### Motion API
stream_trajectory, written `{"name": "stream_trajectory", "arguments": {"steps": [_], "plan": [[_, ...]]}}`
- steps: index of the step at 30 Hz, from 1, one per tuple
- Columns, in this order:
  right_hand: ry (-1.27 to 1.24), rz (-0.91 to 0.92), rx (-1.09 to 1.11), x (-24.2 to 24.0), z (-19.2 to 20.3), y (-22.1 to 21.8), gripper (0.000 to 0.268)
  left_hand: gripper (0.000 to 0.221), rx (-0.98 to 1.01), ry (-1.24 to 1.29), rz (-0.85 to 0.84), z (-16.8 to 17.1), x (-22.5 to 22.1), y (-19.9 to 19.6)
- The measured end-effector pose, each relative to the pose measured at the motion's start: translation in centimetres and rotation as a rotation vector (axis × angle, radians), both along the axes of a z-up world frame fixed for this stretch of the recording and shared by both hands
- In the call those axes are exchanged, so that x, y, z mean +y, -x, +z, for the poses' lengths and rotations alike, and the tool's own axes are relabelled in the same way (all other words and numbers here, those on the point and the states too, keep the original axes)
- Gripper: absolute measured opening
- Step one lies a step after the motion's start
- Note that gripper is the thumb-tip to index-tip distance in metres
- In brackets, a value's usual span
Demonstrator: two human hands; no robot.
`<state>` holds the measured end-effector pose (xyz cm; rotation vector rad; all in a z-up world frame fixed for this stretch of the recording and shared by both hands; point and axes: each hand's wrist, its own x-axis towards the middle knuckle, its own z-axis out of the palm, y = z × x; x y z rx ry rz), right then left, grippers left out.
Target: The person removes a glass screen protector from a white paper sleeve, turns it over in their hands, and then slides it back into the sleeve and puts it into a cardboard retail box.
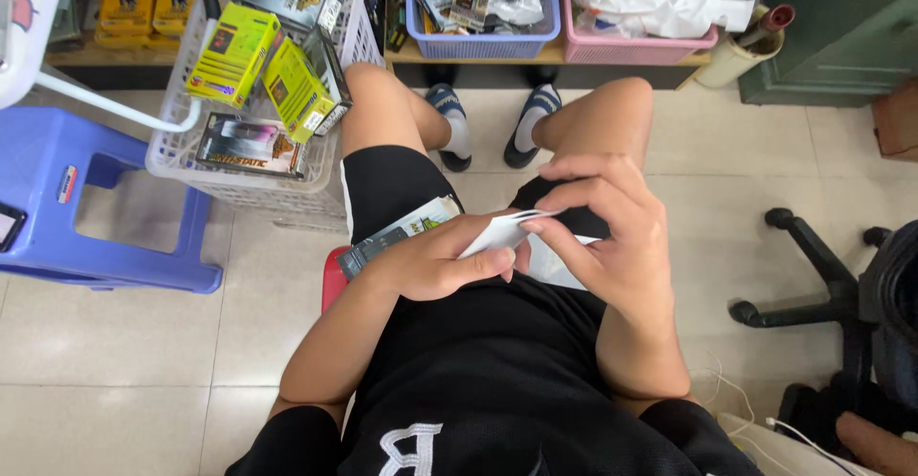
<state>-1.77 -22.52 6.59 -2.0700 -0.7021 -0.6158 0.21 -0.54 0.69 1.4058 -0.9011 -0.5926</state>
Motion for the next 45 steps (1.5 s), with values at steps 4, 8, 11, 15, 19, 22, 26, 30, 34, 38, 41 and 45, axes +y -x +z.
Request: {"name": "stream_trajectory", "arguments": {"steps": [4, 8, 11, 15, 19, 22, 26, 30, 34, 38, 41, 45], "plan": [[-0.017, 0.032, -0.135, -0.7, -1.6, -0.4, 0.023, 0.058, -0.006, 0.014, -0.022, -0.5, 0.2, -0.1], [-0.014, 0.05, -0.334, -0.7, -1.4, -0.6, 0.027, 0.058, 0.05, 0.082, -0.077, -1.6, 0.0, -0.1], [0.012, 0.04, -0.349, -0.4, -1.1, -0.5, 0.028, 0.056, 0.046, 0.034, -0.062, -1.4, -0.1, 0.0], [0.009, 0.011, -0.244, -0.4, -1.3, -0.5, 0.025, 0.054, -0.052, -0.066, 0.021, -1.2, 0.1, -0.3], [0.016, 0.062, -0.064, -0.6, -1.2, -0.7, 0.021, 0.052, -0.08, -0.107, 0.059, -1.2, 0.1, -0.5], [0.051, 0.135, 0.019, -1.2, -1.2, -0.8, 0.015, 0.052, -0.058, -0.11, 0.039, -0.7, -0.1, -0.7], [0.088, 0.185, 0.031, -1.3, -1.2, -1.1, 0.01, 0.052, -0.063, -0.131, 0.052, -0.8, -0.1, -0.9], [0.089, 0.155, 0.049, -1.1, -0.6, -1.3, 0.017, 0.052, -0.085, -0.169, 0.049, -0.9, 0.1, -1.0], [0.09, 0.233, 0.078, -1.8, -0.8, -1.5, 0.021, 0.052, -0.062, -0.184, 0.007, -0.8, 0.3, -0.8], [0.108, 0.296, 0.075, -2.8, -1.0, -1.8, 0.018, 0.049, -0.092, -0.253, -0.057, -1.2, 0.5, -0.8], [0.055, 0.257, -0.007, -3.9, -1.2, -1.8, 0.019, 0.054, -0.066, -0.21, -0.035, -0.3, 0.2, -0.8], [-0.163, 0.107, -0.093, -6.1, -3.5, -1.7, 0.019, 0.061, -0.008, -0.208, -0.068, -2.1, 1.3, -2.3]]}}
